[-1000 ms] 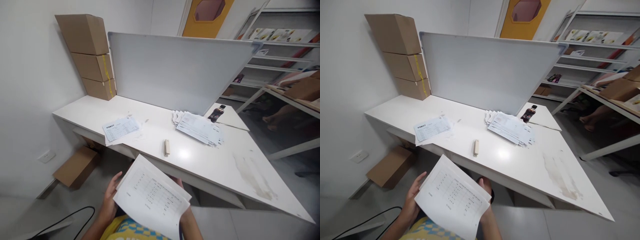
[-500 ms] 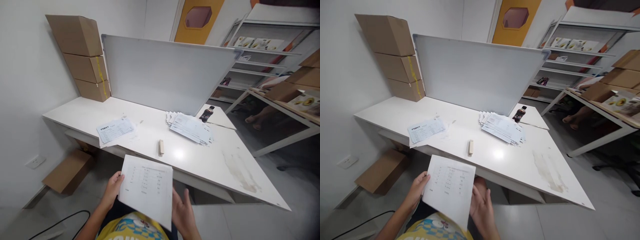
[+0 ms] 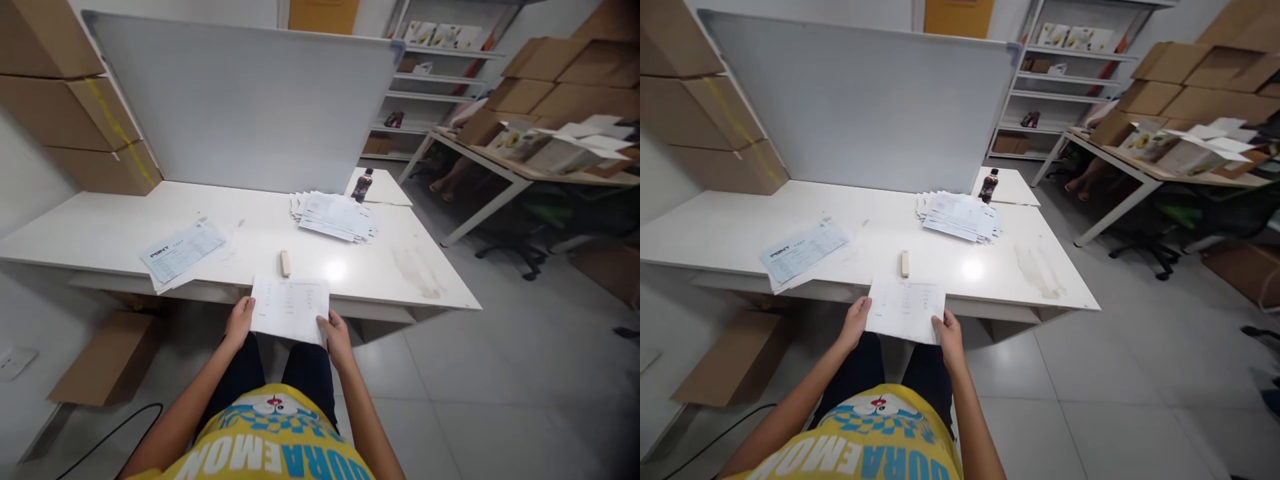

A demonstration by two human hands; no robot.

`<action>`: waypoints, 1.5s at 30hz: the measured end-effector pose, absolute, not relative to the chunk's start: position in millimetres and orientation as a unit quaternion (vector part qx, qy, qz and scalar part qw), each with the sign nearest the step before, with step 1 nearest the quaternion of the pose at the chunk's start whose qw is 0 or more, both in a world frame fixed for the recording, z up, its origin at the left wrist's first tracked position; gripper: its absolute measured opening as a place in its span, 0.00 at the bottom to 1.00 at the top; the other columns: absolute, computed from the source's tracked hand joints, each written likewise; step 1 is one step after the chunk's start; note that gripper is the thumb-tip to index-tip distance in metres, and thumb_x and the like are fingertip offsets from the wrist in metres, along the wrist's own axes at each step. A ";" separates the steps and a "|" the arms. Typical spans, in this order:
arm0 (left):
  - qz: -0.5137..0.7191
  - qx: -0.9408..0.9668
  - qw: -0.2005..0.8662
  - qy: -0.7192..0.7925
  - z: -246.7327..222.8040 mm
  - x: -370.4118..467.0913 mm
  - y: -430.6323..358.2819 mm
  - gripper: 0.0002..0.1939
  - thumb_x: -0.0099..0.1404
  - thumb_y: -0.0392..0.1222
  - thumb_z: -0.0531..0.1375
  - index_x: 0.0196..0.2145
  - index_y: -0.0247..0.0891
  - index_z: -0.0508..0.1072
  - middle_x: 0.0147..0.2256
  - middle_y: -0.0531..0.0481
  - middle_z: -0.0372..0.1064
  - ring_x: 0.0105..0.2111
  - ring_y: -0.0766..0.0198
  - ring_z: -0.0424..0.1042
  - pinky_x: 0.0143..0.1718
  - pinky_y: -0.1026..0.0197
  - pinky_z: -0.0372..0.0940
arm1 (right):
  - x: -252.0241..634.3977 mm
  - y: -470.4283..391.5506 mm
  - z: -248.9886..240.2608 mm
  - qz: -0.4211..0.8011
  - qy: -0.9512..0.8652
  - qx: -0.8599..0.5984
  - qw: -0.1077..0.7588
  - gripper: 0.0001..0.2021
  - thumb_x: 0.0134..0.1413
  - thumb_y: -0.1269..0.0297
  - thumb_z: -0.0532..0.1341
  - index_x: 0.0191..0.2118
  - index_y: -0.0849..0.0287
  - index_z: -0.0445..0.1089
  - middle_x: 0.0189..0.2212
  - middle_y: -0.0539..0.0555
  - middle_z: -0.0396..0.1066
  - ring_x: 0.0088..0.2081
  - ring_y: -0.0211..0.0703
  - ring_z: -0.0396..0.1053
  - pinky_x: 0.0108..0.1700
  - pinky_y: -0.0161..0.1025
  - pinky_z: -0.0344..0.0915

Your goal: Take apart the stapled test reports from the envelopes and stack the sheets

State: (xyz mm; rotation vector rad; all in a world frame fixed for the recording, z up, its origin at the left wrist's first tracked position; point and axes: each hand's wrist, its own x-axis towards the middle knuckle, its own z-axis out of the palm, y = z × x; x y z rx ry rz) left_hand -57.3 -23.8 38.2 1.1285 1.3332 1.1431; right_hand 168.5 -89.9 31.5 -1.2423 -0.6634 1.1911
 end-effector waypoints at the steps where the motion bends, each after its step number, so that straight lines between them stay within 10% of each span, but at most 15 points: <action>1: 0.471 0.463 0.518 0.544 39.0 -52.6 -18.2 0.22 0.54 0.61 0.60 0.35 0.38 0.69 0.27 0.51 0.70 0.27 0.61 0.70 0.28 0.63 0.63 | 174.1 -83.5 32.4 0.506 -0.289 -0.536 0.611 0.23 0.42 0.59 0.65 0.47 0.59 0.70 0.47 0.58 0.74 0.48 0.56 0.70 0.51 0.52 0.65; 6: 0.471 0.437 0.576 0.506 35.3 -32.7 -7.6 0.31 0.50 0.55 0.65 0.47 0.38 0.61 0.31 0.48 0.73 0.28 0.59 0.74 0.31 0.59 0.66 | 205.9 -63.7 39.5 0.452 -0.358 -0.583 0.573 0.26 0.49 0.60 0.58 0.56 0.60 0.62 0.51 0.62 0.70 0.50 0.55 0.69 0.49 0.52 0.66; 13: 0.488 0.439 0.549 0.518 26.2 0.6 -7.7 0.26 0.52 0.50 0.66 0.44 0.36 0.63 0.29 0.47 0.74 0.28 0.58 0.75 0.28 0.60 0.66 | 199.7 -63.4 81.4 0.077 -0.624 -0.642 0.438 0.21 0.60 0.66 0.48 0.57 0.57 0.62 0.53 0.60 0.66 0.55 0.53 0.61 0.57 0.56 0.59; 21: 0.497 0.416 0.576 0.498 28.0 27.3 -8.4 0.23 0.52 0.53 0.65 0.39 0.36 0.65 0.27 0.50 0.72 0.25 0.61 0.72 0.26 0.62 0.63 | 148.3 6.3 84.8 0.079 -0.794 -0.533 0.281 0.28 0.50 0.79 0.50 0.59 0.67 0.61 0.61 0.62 0.58 0.61 0.54 0.55 0.59 0.51 0.57; 45: 0.635 0.289 0.526 0.486 30.2 -19.9 -38.9 0.20 0.50 0.53 0.65 0.34 0.37 0.67 0.29 0.51 0.72 0.29 0.62 0.72 0.32 0.62 0.65 | 134.1 -31.9 81.9 0.000 -0.811 -0.480 0.334 0.25 0.60 0.68 0.51 0.63 0.59 0.54 0.61 0.60 0.58 0.59 0.51 0.59 0.55 0.51 0.61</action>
